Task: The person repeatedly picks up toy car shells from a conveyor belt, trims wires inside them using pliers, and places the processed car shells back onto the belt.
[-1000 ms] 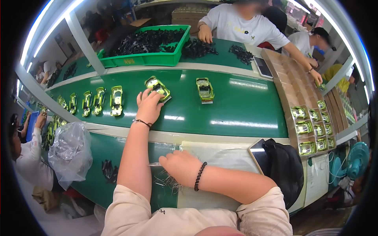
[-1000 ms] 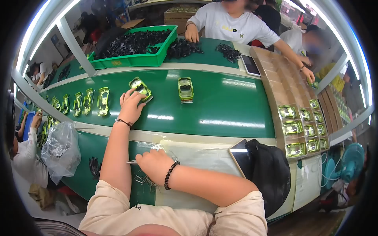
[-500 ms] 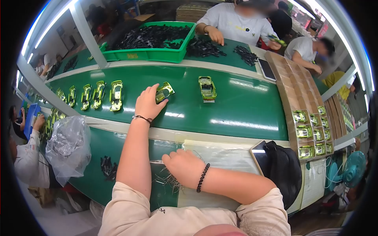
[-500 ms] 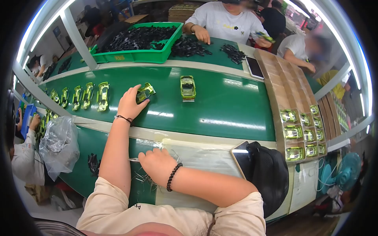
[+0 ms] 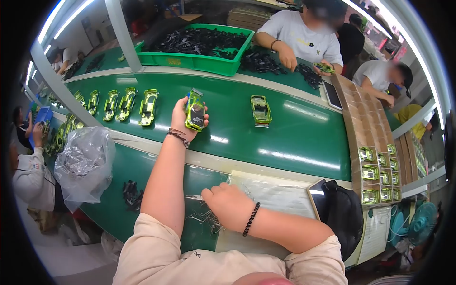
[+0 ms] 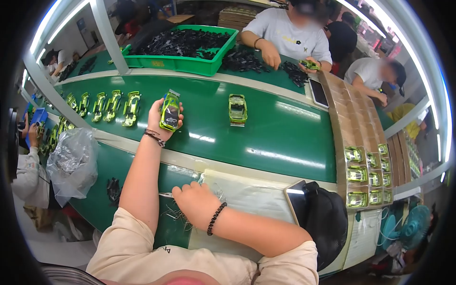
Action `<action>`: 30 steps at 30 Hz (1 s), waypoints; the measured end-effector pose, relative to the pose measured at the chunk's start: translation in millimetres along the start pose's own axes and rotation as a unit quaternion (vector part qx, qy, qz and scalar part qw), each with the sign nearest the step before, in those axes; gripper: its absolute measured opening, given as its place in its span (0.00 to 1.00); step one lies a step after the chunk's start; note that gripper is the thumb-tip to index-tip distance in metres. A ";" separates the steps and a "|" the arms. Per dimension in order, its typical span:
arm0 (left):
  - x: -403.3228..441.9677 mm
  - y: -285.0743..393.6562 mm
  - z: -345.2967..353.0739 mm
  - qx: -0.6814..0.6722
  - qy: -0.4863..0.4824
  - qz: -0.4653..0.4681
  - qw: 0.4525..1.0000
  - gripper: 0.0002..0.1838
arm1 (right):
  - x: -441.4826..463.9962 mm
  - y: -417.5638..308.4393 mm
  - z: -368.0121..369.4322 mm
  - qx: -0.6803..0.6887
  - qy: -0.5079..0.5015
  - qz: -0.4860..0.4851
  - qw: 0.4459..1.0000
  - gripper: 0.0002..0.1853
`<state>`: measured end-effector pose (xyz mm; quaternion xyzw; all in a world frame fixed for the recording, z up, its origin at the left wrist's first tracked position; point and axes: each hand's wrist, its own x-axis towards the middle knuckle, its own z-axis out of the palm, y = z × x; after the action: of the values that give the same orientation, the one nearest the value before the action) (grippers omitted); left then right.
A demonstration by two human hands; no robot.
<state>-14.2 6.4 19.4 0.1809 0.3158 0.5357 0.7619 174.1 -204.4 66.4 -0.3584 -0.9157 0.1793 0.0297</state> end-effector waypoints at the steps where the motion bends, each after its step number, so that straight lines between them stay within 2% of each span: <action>1: 2.8 -0.9 -2.5 0.006 -0.006 0.003 1.000 0.26 | -0.8 -1.1 0.0 0.006 -0.002 0.001 1.000 0.12; 4: -2.0 -3.6 5.5 0.060 0.037 0.033 0.997 0.21 | 1.6 -1.3 -1.6 0.016 -0.010 0.002 1.000 0.13; 7: -23.2 -11.8 35.6 0.105 0.086 0.055 0.989 0.23 | 5.5 8.2 6.3 0.045 0.024 -0.015 0.999 0.13; 8: -21.0 -11.0 31.5 0.142 0.079 0.035 0.986 0.24 | 6.8 11.2 9.3 0.060 0.042 -0.024 0.997 0.13; 9: -17.2 -9.8 24.1 0.179 0.072 0.012 0.981 0.25 | 8.0 12.3 4.4 0.139 0.031 -0.032 0.989 0.13; 11: -18.4 -14.1 24.6 0.244 0.063 -0.014 0.968 0.29 | 9.1 20.8 -15.2 0.296 0.006 -0.040 0.954 0.13; 15: -16.5 -20.7 30.4 0.245 0.029 -0.002 0.969 0.27 | 15.0 51.5 -31.8 0.456 -0.016 -0.035 0.889 0.12; 18: -14.3 -25.2 30.9 0.212 -0.018 0.012 0.977 0.26 | 25.1 75.5 -20.9 0.570 0.114 0.001 0.814 0.12; 20: -15.6 -29.3 33.8 0.193 -0.059 0.020 0.979 0.24 | 26.2 84.8 -29.3 0.447 0.223 0.046 0.865 0.12; 22: -17.7 -31.8 39.2 0.150 -0.091 -0.004 0.985 0.22 | 32.4 99.3 -20.2 0.477 0.331 0.062 0.812 0.14; 24: -24.1 -32.9 42.7 0.114 -0.148 -0.026 0.982 0.22 | 39.0 119.7 -12.3 0.452 0.412 0.087 0.786 0.12; 26: -31.5 -32.1 51.1 0.090 -0.235 -0.053 0.966 0.34 | 40.1 130.7 -15.1 0.454 0.445 0.099 0.765 0.13; 27: -30.2 -39.0 50.7 0.085 -0.227 -0.033 0.970 0.37 | 39.5 131.5 -19.8 0.471 0.439 0.099 0.759 0.13; 30: -28.1 -51.0 53.5 0.119 -0.219 0.012 0.968 0.48 | 37.1 137.1 -25.3 0.371 0.423 0.132 0.816 0.14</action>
<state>51.4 -34.9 35.5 0.3866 0.2005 0.4509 0.7791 239.8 -78.8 39.3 -0.4779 -0.6208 0.3382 0.5214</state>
